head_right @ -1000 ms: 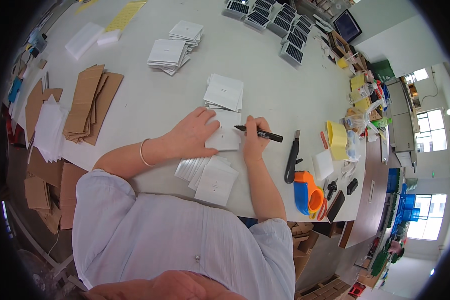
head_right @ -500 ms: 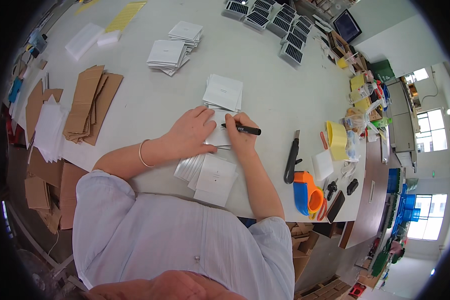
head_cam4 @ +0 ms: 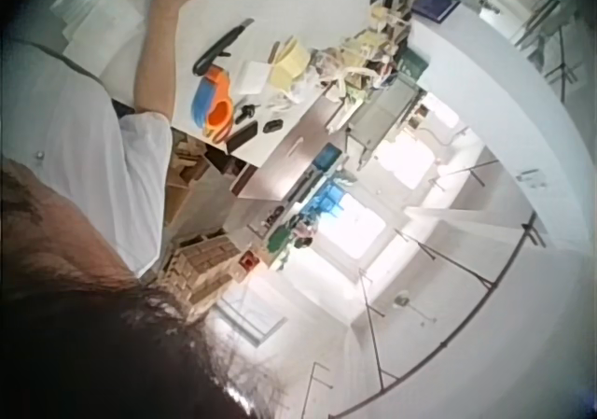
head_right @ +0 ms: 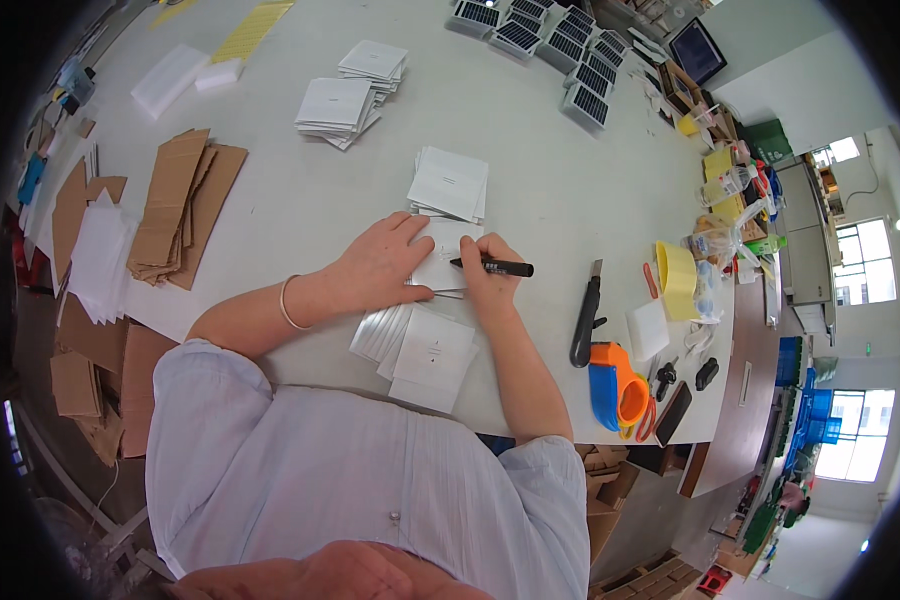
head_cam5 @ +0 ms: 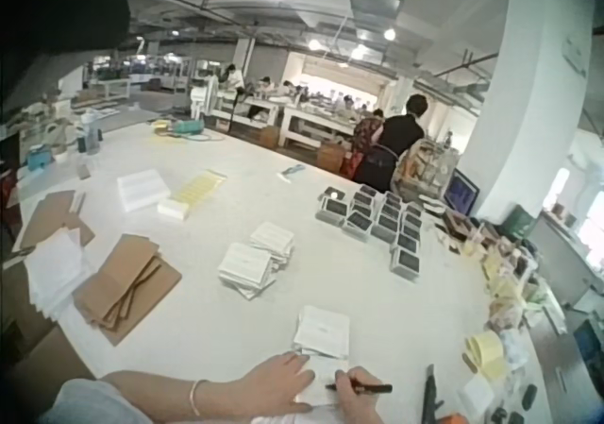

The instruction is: Writing labels on small white square panels using a marker and organizing them into boxes.

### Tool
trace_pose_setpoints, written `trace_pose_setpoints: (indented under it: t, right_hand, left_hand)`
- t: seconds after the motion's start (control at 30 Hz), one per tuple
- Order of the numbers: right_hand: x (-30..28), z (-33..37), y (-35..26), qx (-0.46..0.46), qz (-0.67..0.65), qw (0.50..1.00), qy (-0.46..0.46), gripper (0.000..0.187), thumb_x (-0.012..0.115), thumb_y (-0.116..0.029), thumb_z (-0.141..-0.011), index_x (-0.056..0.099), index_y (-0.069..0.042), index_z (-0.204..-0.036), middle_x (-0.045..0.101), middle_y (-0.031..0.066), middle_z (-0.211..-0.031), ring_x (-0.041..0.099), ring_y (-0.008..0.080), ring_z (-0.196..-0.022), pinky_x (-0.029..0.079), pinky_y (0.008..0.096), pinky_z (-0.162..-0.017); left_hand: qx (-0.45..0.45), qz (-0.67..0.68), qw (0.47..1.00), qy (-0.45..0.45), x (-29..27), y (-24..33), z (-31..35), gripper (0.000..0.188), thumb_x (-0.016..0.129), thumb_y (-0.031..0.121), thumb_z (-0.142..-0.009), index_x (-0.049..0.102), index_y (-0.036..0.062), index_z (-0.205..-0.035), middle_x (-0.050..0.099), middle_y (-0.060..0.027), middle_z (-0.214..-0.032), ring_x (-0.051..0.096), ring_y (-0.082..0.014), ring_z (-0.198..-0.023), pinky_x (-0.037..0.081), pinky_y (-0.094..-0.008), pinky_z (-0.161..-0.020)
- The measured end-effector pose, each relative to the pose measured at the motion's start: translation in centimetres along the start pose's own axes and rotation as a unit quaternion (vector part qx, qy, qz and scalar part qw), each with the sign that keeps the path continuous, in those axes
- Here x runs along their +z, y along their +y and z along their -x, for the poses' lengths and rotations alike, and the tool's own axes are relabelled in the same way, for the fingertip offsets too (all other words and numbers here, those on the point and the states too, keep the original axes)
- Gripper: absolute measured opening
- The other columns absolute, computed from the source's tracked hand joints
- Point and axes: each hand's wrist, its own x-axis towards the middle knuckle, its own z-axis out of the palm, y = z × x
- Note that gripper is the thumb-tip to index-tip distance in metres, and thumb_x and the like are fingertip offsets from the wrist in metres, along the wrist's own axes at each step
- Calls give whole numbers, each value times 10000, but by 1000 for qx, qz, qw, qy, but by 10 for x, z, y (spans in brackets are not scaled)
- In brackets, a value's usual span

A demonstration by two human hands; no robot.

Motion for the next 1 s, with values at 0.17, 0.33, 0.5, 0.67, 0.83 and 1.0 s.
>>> trace_pose_setpoints:
  t: [0.17, 0.33, 0.5, 0.67, 0.83, 1.0]
  right_hand:
    - [2, 2, -5, -1, 17, 1000, -25, 306, 667, -98, -865, 481, -47, -627, 464, -52, -610, 364, 35, -580, 293, 232, -524]
    - [4, 3, -6, -1, 43, 999, -31, 305, 666, -79, -857, 473, -46, -624, 459, -45, -604, 357, 37, -575, 295, 238, -515]
    - [3, 3, 0, 4, 19, 1000, -13, 304, 666, -68, -850, 465, -46, -624, 450, -43, -596, 355, 39, -568, 296, 239, -509]
    - [2, 3, -6, -23, 36, 999, -29, 304, 654, -73, -860, 465, -55, -624, 458, -45, -602, 359, 38, -556, 298, 232, -509]
    - [-7, -5, 3, 44, -87, 993, 65, 266, 637, -113, -880, 504, -83, -651, 489, -31, -609, 405, 35, -534, 317, 209, -491]
    - [-6, -13, 1, 69, -93, 992, 52, 284, 654, -121, -880, 493, -70, -652, 472, -42, -604, 382, 34, -551, 308, 214, -502]
  left_hand:
    - [-2, 2, 1000, -2, 1, -1, 0, 532, 753, 378, -697, 573, -22, -999, 512, -213, -1199, 486, -347, -1109, 426, -394, -960]
    - [-1, -1, 1000, -1, 1, -1, 0, 530, 753, 376, -696, 574, -16, -1003, 513, -206, -1201, 482, -345, -1118, 423, -399, -958]
    - [-7, 3, 1000, -12, -2, 0, 0, 530, 752, 373, -698, 572, -13, -1013, 512, -205, -1204, 477, -346, -1128, 419, -406, -964]
    - [-12, 10, 999, -28, -1, -1, 0, 539, 750, 370, -696, 566, -15, -1026, 508, -208, -1211, 474, -346, -1130, 421, -407, -962]
    - [2, 20, 998, -55, -12, 12, 1, 549, 748, 372, -690, 556, -13, -1031, 512, -220, -1172, 482, -355, -1092, 427, -412, -949]
    - [101, 68, 970, -209, -23, 44, 23, 503, 758, 404, -675, 559, 8, -912, 550, -165, -940, 533, -314, -919, 461, -392, -817]
